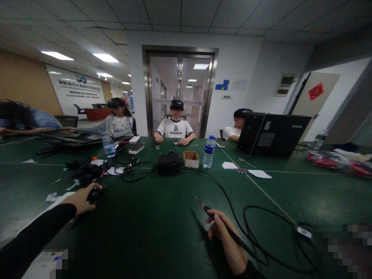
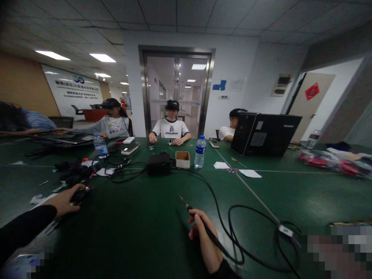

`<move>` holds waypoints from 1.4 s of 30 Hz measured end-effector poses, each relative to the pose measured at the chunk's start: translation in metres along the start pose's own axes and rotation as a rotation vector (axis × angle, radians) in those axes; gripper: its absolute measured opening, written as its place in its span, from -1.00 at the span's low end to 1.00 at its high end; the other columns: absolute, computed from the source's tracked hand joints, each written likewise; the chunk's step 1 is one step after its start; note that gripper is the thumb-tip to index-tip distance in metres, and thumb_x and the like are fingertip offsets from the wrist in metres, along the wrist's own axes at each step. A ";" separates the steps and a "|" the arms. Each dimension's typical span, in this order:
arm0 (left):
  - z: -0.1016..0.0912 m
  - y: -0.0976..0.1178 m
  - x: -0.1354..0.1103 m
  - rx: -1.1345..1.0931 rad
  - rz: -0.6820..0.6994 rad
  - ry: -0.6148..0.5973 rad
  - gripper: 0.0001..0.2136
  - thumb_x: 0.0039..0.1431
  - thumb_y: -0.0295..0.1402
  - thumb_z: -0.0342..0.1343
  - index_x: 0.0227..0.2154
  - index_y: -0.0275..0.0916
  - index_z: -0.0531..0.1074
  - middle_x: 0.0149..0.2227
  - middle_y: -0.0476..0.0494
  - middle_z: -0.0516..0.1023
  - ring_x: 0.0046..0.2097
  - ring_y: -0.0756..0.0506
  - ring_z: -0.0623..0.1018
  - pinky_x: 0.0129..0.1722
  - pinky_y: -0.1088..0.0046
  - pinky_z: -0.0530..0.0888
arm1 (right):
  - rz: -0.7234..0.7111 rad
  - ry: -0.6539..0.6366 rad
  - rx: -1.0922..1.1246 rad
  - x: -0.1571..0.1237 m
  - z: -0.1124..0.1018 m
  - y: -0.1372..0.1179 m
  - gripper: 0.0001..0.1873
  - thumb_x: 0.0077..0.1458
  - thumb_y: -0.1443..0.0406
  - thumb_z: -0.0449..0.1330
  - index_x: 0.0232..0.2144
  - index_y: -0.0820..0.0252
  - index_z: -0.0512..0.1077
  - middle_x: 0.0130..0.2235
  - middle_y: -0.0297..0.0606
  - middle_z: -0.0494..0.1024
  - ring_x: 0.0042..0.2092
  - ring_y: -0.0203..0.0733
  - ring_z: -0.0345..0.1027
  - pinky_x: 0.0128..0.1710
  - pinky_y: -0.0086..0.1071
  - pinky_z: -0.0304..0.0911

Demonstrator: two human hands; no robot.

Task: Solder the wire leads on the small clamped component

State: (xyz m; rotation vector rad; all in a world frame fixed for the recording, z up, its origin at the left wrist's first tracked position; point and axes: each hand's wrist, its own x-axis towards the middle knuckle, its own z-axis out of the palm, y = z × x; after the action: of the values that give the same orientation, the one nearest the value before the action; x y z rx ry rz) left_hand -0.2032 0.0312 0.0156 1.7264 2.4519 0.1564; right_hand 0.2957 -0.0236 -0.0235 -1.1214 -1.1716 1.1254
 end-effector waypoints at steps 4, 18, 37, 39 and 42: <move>-0.006 0.000 -0.007 0.071 0.030 -0.061 -0.49 -0.13 -0.36 0.06 -0.02 -0.06 0.16 -0.12 0.02 0.56 -0.07 -0.15 0.49 -0.08 0.46 0.29 | -0.008 0.012 0.008 0.000 -0.003 0.004 -0.56 0.09 -0.05 0.14 -0.18 0.15 0.47 -0.34 -0.27 0.47 -0.52 -0.29 0.34 -0.52 -0.41 0.22; 0.007 0.025 -0.007 0.004 0.059 -0.058 -0.45 -0.03 -0.29 0.02 0.09 -0.21 0.13 -0.11 -0.22 0.48 -0.06 -0.23 0.48 -0.07 0.35 0.34 | -0.018 0.000 0.029 0.002 -0.003 0.005 -0.56 0.09 -0.04 0.15 -0.18 0.17 0.47 -0.36 -0.26 0.48 -0.54 -0.30 0.34 -0.56 -0.42 0.23; 0.063 0.275 -0.100 -0.350 0.382 -0.134 -0.40 -0.17 -0.31 0.21 0.03 -0.03 0.23 -0.06 -0.23 0.25 -0.21 -0.28 0.53 -0.24 0.25 0.41 | -0.047 0.022 0.042 0.005 -0.007 0.008 -0.55 0.11 -0.04 0.13 -0.16 0.17 0.45 -0.35 -0.29 0.46 -0.53 -0.33 0.31 -0.55 -0.45 0.21; 0.065 0.278 -0.107 -0.386 0.390 -0.124 -0.40 -0.18 -0.31 0.21 0.03 -0.04 0.24 -0.05 -0.24 0.25 -0.21 -0.28 0.52 -0.25 0.24 0.41 | -0.047 0.016 0.036 0.005 -0.007 0.009 -0.57 0.12 -0.04 0.13 -0.16 0.16 0.45 -0.35 -0.29 0.46 -0.52 -0.33 0.32 -0.54 -0.46 0.21; 0.067 0.283 -0.116 -0.423 0.393 -0.110 -0.41 -0.19 -0.33 0.20 0.01 -0.05 0.27 -0.06 -0.25 0.25 -0.22 -0.28 0.52 -0.27 0.24 0.40 | -0.045 0.025 0.033 0.005 -0.007 0.009 -0.58 0.12 -0.03 0.13 -0.16 0.16 0.45 -0.35 -0.29 0.46 -0.52 -0.33 0.32 -0.54 -0.46 0.22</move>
State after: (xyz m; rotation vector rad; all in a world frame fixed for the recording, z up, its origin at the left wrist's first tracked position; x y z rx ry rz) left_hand 0.1095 0.0177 0.0027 1.9225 1.8088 0.5589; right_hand 0.3024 -0.0177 -0.0325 -1.0763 -1.1494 1.0899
